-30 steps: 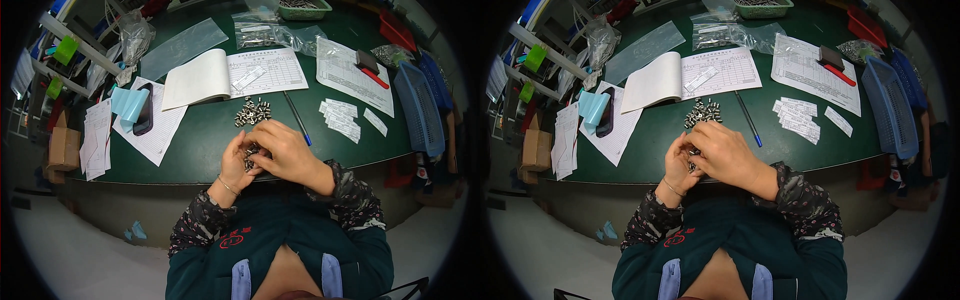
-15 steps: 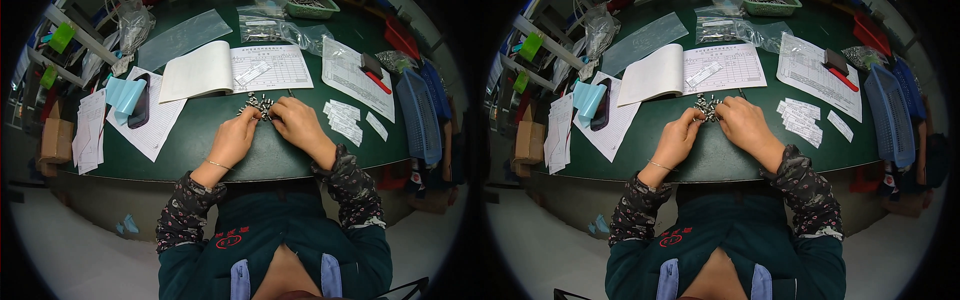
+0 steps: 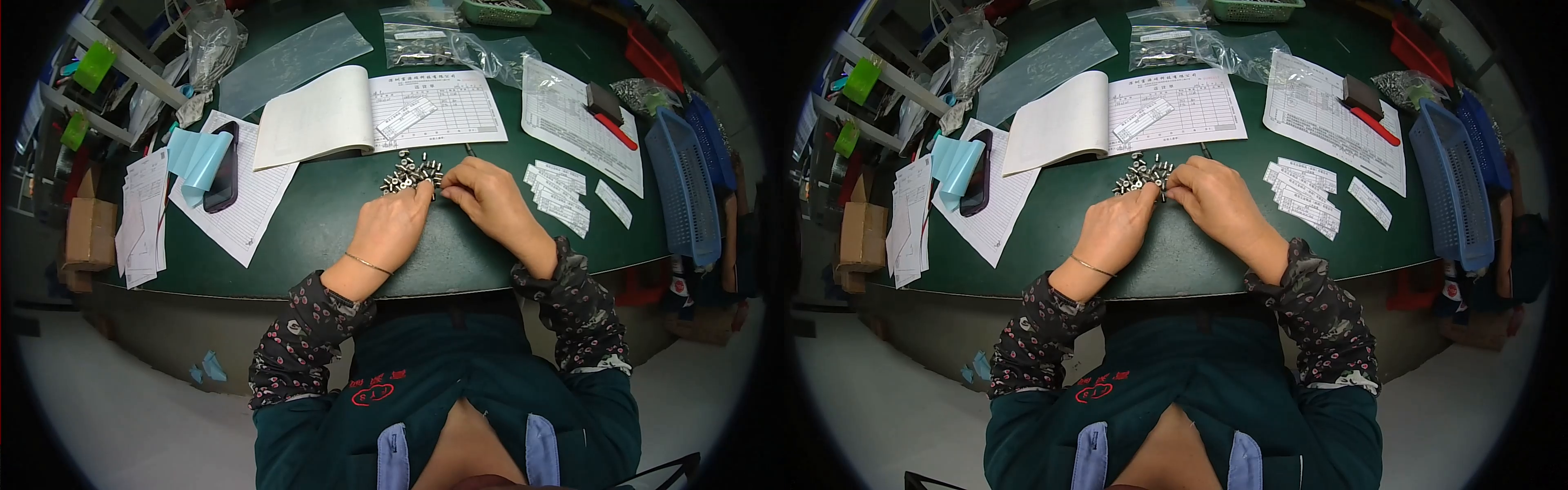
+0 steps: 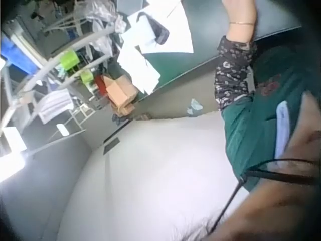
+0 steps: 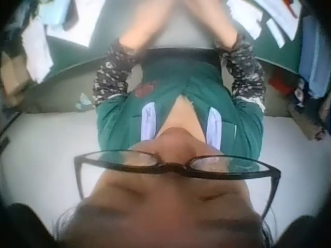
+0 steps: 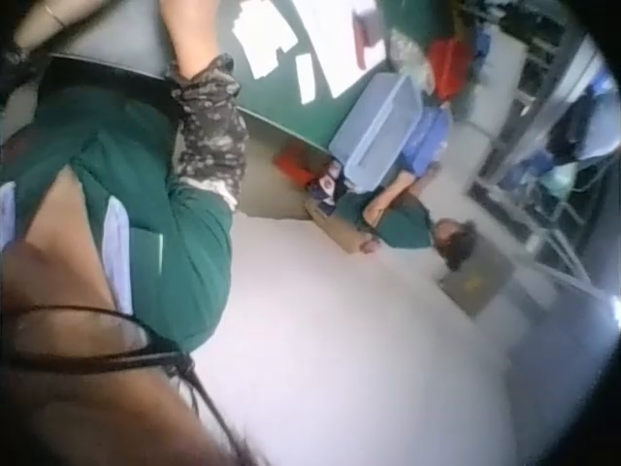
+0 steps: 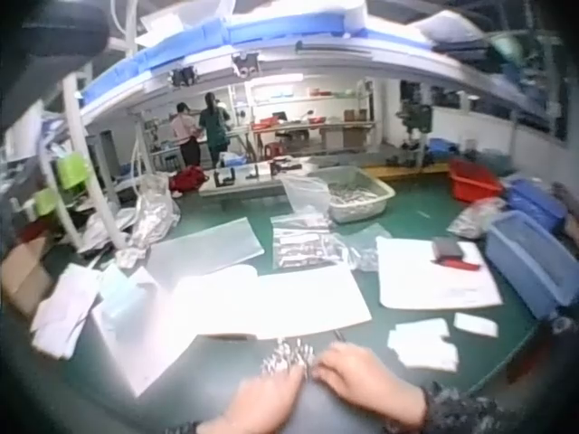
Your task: Writing on labels and inspecting small metal hardware components at a manufacturing workbench.
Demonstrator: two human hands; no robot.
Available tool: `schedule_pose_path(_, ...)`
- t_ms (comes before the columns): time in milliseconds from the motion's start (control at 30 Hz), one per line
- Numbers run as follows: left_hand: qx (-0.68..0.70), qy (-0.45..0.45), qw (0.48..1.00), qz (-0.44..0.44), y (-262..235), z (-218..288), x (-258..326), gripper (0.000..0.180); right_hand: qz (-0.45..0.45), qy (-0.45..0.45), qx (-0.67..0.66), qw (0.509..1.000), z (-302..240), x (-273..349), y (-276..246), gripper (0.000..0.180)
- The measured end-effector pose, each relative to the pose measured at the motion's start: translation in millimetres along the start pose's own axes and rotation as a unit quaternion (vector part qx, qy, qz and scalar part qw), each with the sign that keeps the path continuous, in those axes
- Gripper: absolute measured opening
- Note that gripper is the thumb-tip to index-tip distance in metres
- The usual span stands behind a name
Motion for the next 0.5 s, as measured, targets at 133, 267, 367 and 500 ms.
schedule_pose_path(133,0.033,-0.029,0.998,-0.048,-0.3,-4.3,5.5,0.009,-0.018,-0.026,-0.008,0.999,-0.4,-2.0,1.2,0.01)
schedule_pose_path(267,0.077,-0.06,0.993,-0.067,-12.9,-10.7,23.2,0.011,-0.036,-0.11,0.106,0.988,-2.9,-5.1,4.2,0.014)
schedule_pose_path(367,0.072,-0.067,0.991,-0.095,-14.1,-17.2,35.9,0.012,-0.073,-0.1,0.186,0.975,-6.7,-6.5,5.2,0.014)
schedule_pose_path(500,0.12,-0.09,0.983,-0.106,-18.8,-17.5,41.0,0.015,-0.09,-0.107,0.208,0.968,-7.6,-6.9,6.7,0.011)
Point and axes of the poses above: each hand's wrist, its own x-axis away from the middle knuckle, its own y-axis out of the palm, z = x × y, the point moved 1 cm from there along -x, towards the middle knuckle, and after that the axes turned 15 degrees about -z, right-handed, at the moved point
